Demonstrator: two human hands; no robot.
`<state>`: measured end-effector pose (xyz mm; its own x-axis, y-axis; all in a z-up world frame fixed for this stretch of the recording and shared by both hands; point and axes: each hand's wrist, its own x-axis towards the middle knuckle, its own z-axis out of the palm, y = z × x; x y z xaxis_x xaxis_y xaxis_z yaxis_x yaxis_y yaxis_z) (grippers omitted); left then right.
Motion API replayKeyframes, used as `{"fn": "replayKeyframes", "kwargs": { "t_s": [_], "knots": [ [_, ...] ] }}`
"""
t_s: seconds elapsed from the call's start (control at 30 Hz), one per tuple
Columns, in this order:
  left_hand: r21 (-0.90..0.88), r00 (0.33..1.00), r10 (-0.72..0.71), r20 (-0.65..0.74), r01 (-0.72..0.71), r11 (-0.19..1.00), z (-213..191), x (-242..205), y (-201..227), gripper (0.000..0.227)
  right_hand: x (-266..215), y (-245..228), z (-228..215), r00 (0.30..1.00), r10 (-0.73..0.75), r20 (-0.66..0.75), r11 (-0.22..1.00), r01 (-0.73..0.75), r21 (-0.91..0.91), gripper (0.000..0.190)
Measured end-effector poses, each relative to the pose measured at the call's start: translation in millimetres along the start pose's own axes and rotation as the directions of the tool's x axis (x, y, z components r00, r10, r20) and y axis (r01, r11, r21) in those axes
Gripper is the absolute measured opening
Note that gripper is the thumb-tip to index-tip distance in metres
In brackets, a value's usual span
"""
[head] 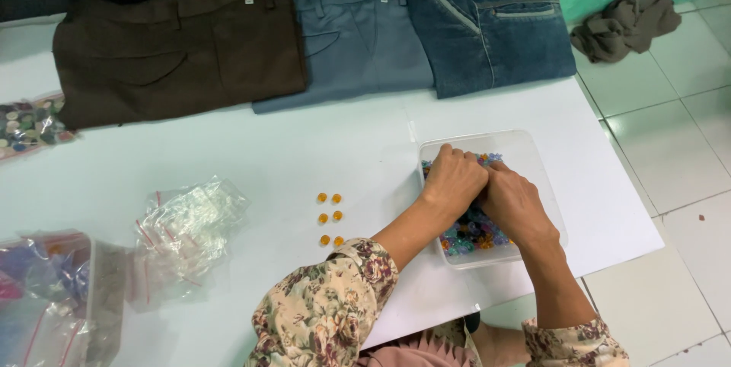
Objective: Sorting and counting small colorful buttons from a container and placing them into small plastic bags
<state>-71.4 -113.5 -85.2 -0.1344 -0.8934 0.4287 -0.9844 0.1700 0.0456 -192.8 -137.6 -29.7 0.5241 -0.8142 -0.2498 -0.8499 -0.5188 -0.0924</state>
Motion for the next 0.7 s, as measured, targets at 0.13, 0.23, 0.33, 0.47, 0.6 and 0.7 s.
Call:
{"fn": "replayKeyframes", "kwargs": {
  "t_s": [0.13, 0.23, 0.33, 0.47, 0.6, 0.7],
  "knots": [
    [0.014, 0.999, -0.052, -0.016, 0.052, 0.999, -5, -3, 6, 0.011, 4, 11, 14, 0.999, -0.016, 0.034, 0.999, 0.015, 0.042, 0.025],
    [-0.034, 0.998, -0.014, 0.066, 0.017, 0.999, -5, -8, 1, 0.016, 2, 4, 11, 0.997, -0.042, 0.061, 0.999, 0.04, 0.035, 0.022],
    [-0.116, 1.0, -0.018, -0.011, 0.016, 0.993, -17, -13, -10, 0.018, -2, -4, 4, 0.992, -0.063, 0.11, 0.997, 0.068, -0.044, 0.019],
    [-0.257, 0.999, -0.005, 0.046, 0.016, 0.966, -73, -25, -44, 0.015, -8, -17, -9, 0.99, -0.077, 0.118, 0.991, 0.089, -0.105, 0.019],
    [-0.371, 0.995, -0.035, 0.09, 0.066, 0.926, -150, -68, -89, 0.012, -11, -34, -22, 0.985, 0.004, 0.174, 0.998, 0.007, -0.059, 0.027],
    [-0.464, 0.996, -0.064, 0.058, 0.084, 0.882, -192, -115, -114, 0.011, -14, -44, -31, 0.978, 0.026, 0.205, 1.0, -0.023, -0.016, 0.031]
  ]
}}
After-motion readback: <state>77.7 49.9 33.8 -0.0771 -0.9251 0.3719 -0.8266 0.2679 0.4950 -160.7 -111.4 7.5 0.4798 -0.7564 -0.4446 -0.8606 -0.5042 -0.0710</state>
